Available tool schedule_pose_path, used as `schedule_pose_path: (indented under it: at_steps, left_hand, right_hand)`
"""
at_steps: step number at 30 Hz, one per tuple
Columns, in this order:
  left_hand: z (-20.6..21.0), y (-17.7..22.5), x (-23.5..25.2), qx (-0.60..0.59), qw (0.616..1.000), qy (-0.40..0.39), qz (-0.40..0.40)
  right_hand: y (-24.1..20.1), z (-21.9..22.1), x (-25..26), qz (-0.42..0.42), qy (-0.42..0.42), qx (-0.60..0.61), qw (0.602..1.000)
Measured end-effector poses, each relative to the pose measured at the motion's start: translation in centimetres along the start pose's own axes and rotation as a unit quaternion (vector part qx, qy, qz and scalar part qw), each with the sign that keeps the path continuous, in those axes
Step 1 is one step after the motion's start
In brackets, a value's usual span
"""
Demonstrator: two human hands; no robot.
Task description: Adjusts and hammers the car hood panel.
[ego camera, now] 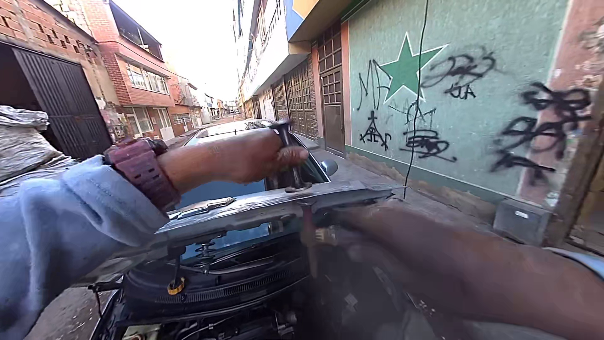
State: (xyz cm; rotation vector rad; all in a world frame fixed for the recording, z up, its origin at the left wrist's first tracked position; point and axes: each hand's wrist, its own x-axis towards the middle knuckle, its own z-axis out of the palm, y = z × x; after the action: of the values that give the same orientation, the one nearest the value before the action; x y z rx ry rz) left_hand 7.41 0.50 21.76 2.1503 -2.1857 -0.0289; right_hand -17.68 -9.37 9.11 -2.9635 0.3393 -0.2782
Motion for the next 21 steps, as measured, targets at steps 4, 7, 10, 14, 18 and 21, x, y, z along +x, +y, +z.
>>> schedule_pose_path:
  at_steps: [4,7,10,14,18,21]
  left_hand:
    - [-0.2,-0.7,-0.1,0.017,1.000,-0.005,0.011]
    - [-0.3,-0.7,0.0,0.018,1.000,-0.005,0.000]
    - [-0.7,-1.3,-0.3,-0.001,1.000,0.009,0.018]
    - [-0.1,-0.8,-0.1,0.036,0.999,-0.002,-0.008]
    - [-0.6,-0.7,-0.3,-0.021,1.000,0.015,0.000]
    - [-0.6,-0.5,-0.1,-0.003,1.000,-0.003,-0.023]
  right_hand:
    - [-1.4,1.2,-1.5,-0.057,-0.114,0.025,0.992]
    - [-0.5,-0.8,-0.4,-0.043,-0.057,-0.002,0.997]
    - [-0.7,-0.2,-0.1,-0.026,-0.013,-0.038,0.999]
    - [-1.5,-0.2,-0.8,-0.062,-0.114,0.019,0.991]
    - [-1.0,-0.4,0.4,0.003,-0.022,-0.029,0.999]
    - [-2.0,0.0,-0.6,-0.027,-0.136,-0.019,0.990]
